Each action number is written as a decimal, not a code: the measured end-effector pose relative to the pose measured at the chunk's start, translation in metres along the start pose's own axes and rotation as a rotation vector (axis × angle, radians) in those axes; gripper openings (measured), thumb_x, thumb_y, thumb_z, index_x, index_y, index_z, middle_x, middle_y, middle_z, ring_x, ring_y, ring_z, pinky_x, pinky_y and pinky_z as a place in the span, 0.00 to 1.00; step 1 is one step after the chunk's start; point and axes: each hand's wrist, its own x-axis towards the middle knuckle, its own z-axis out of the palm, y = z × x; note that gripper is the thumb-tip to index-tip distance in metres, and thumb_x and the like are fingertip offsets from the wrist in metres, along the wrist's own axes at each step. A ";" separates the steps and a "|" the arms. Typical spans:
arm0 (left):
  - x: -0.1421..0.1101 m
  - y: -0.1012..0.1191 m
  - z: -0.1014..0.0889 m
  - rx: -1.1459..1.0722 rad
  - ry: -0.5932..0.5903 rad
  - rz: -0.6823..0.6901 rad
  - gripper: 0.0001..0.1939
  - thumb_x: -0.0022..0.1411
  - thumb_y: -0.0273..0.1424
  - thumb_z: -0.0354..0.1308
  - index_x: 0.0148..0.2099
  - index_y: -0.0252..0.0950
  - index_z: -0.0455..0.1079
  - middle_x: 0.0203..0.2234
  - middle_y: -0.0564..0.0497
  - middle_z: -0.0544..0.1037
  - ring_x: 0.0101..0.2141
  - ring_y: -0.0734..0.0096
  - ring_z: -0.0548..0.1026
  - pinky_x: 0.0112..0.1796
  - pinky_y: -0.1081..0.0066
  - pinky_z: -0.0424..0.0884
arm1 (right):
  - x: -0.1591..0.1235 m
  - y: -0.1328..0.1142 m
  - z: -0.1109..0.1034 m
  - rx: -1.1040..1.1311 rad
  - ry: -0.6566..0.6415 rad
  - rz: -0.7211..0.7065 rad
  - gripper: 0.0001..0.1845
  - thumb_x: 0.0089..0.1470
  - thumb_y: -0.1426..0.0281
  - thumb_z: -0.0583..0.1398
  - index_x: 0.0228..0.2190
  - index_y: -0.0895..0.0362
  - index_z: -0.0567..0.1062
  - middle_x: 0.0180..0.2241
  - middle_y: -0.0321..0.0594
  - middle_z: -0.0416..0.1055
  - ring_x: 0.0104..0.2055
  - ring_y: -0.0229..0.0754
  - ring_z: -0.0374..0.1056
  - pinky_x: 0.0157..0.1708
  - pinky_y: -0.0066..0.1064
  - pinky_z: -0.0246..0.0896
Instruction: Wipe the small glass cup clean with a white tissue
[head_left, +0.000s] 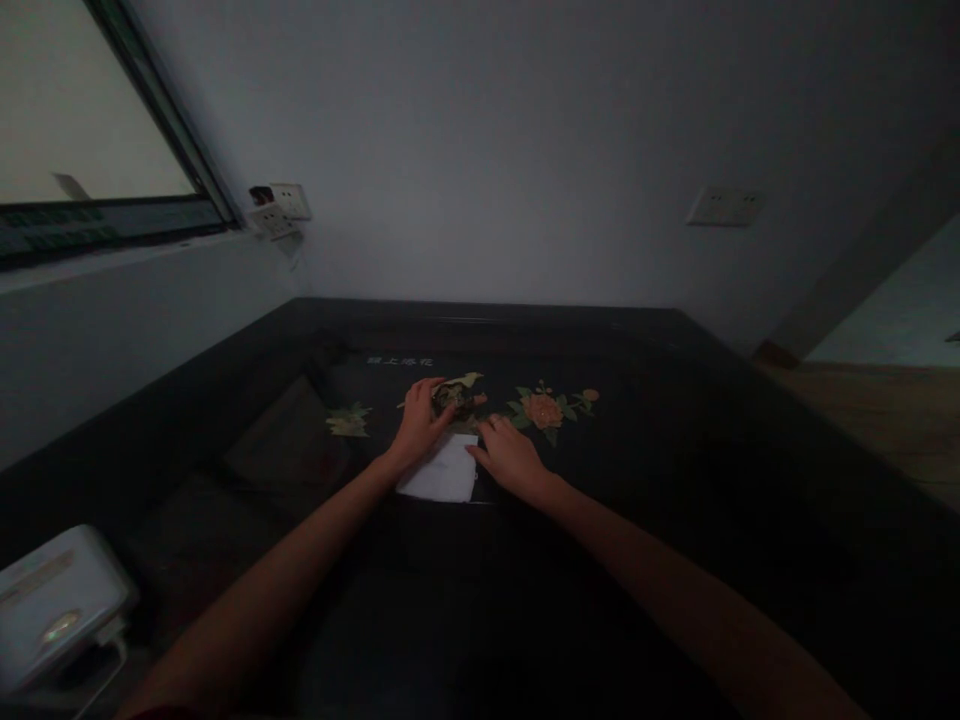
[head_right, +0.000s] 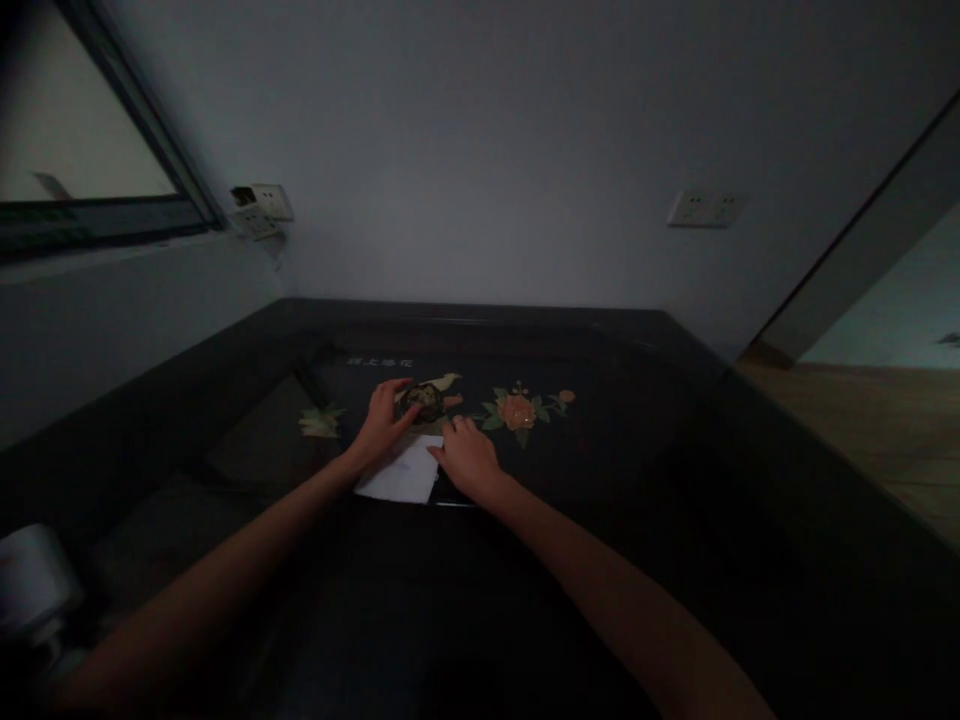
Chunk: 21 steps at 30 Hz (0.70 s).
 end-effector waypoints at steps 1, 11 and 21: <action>-0.001 -0.009 0.002 0.013 -0.009 -0.017 0.22 0.59 0.34 0.56 0.55 0.35 0.60 0.51 0.40 0.65 0.54 0.55 0.62 0.55 0.54 0.57 | 0.004 -0.003 0.002 -0.024 0.002 0.012 0.16 0.59 0.64 0.57 0.43 0.64 0.72 0.49 0.58 0.66 0.53 0.56 0.60 0.49 0.44 0.58; -0.004 -0.038 0.017 0.067 -0.100 -0.096 0.41 0.52 0.38 0.64 0.63 0.32 0.52 0.57 0.35 0.64 0.57 0.53 0.64 0.55 0.56 0.60 | 0.030 0.001 0.017 0.055 -0.083 0.013 0.16 0.49 0.66 0.66 0.38 0.60 0.73 0.43 0.49 0.70 0.47 0.50 0.65 0.44 0.38 0.59; 0.004 -0.020 0.021 0.111 -0.102 -0.105 0.37 0.48 0.37 0.66 0.58 0.31 0.58 0.53 0.35 0.68 0.55 0.48 0.65 0.55 0.51 0.59 | -0.003 0.047 -0.011 0.376 -0.048 0.046 0.05 0.47 0.75 0.62 0.30 0.59 0.72 0.30 0.39 0.73 0.34 0.42 0.68 0.32 0.29 0.57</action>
